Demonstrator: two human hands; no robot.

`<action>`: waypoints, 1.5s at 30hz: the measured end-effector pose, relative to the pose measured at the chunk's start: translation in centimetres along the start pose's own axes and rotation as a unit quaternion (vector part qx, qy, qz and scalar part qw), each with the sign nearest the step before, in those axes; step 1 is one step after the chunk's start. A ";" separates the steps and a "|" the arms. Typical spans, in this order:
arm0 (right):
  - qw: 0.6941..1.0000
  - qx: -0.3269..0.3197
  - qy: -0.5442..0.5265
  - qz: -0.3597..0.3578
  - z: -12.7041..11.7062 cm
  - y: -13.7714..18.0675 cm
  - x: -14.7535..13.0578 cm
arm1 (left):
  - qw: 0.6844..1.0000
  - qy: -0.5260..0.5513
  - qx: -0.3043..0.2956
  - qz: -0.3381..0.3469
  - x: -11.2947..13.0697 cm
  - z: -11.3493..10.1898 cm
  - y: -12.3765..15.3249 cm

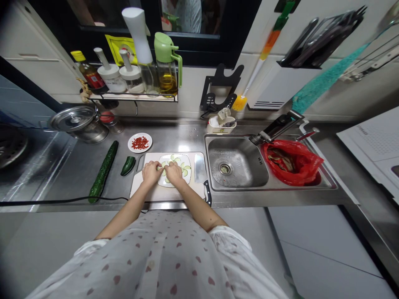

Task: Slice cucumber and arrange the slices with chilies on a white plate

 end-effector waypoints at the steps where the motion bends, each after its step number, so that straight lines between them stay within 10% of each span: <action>1: 1.000 -0.002 -0.002 -0.001 0.0 0.0 0.0 | 1.000 -0.001 -0.001 0.000 0.0 0.0 0.0; 45: 1.000 0.001 0.019 0.014 -0.6 -0.2 1.9 | 0.995 0.020 -0.071 -0.073 0.0 -0.8 -1.9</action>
Point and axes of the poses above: each hand's wrist, its own y-axis away from the middle knuckle, its own z-axis out of the palm, x = y × z, the point moved 1 cm from there along -y, towards the middle knuckle, and after that the axes turned 10 degrees about z, right-handed, at the moved point
